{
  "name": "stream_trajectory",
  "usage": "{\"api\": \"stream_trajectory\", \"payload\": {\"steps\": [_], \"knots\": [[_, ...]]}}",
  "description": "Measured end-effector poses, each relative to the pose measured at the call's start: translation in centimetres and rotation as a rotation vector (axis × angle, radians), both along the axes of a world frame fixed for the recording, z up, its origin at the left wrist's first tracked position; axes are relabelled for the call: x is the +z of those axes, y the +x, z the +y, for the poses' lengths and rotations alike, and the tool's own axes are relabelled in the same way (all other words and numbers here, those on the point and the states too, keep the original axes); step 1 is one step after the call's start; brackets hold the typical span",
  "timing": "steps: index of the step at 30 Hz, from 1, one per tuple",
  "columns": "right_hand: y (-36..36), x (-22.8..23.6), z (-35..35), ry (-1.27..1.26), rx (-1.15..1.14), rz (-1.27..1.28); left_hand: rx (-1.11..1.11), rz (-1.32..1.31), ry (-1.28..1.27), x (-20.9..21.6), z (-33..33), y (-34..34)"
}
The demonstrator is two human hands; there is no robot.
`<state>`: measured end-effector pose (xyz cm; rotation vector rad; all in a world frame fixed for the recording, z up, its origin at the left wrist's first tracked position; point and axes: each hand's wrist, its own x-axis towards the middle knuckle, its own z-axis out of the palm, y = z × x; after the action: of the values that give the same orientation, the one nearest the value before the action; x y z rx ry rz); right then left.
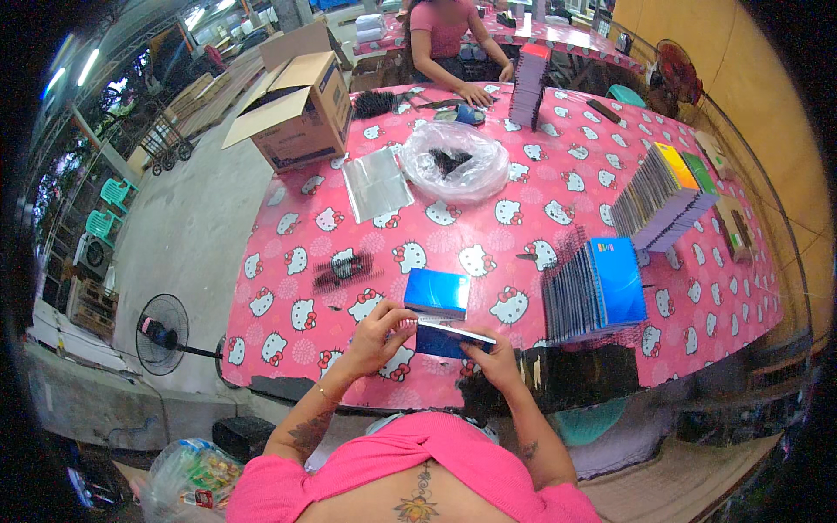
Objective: The person applies adhesive labels to the spines of small blue notebooks by hand, pressing each label firmly before stacking the notebook onto a pile.
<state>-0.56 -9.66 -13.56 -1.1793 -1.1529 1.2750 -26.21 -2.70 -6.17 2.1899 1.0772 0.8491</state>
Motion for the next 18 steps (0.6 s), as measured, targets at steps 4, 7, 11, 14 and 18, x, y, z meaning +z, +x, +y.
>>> {"api": "stream_trajectory", "payload": {"steps": [4,7,11,14,18], "knots": [[0.0,2.2,0.1,0.009,0.032,-0.026,-0.127,0.104,-0.071,0.1,1.0,-0.9],[0.2,2.4,-0.2,0.010,0.040,-0.013,-0.177,0.129,-0.076,1.3,0.6,-0.4],[0.3,4.1,-0.4,0.012,0.039,-0.064,-0.218,0.157,0.051,2.6,1.1,-0.2],[-0.5,4.5,-0.1,-0.019,0.041,-0.088,-0.235,0.182,-0.021,1.7,1.2,-1.1],[-1.0,5.6,-0.2,0.045,0.024,-0.183,-0.267,0.156,0.065,3.4,1.8,-1.3]]}}
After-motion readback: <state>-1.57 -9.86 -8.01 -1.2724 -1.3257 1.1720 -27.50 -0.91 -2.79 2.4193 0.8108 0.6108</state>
